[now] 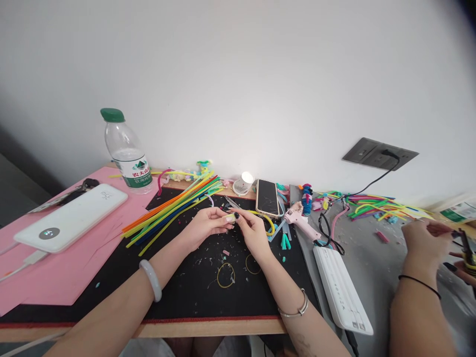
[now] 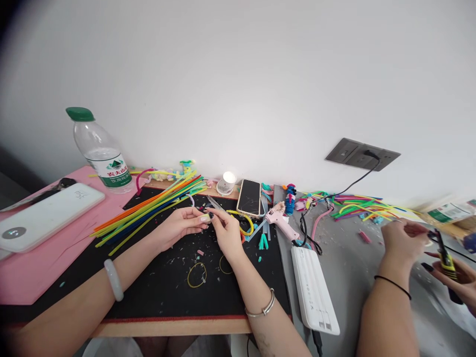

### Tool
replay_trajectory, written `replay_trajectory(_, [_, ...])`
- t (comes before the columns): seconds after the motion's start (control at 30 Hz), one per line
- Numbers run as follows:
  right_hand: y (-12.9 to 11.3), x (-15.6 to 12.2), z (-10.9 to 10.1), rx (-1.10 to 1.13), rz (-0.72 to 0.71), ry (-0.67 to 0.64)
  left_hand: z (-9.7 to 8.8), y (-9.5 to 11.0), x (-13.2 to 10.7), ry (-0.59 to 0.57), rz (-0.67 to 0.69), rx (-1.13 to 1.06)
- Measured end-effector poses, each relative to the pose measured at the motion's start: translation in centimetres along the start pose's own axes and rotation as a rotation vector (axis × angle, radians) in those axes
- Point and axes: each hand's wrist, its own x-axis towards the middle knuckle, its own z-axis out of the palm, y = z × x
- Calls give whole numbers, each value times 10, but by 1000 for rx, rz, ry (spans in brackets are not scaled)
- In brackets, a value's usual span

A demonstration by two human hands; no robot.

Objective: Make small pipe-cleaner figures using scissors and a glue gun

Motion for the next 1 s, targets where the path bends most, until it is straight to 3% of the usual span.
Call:
replay_trajectory(0.47, [-1, 3, -9, 102, 55, 17, 1, 0, 3, -22, 193, -29])
replay_trajectory(0.8, [-1, 2, -2, 206, 72, -45, -1, 0, 4, 53, 344, 221])
replay_trajectory(1.0, [0, 2, -4, 214, 73, -11, 1, 3, 3, 107, 361, 187])
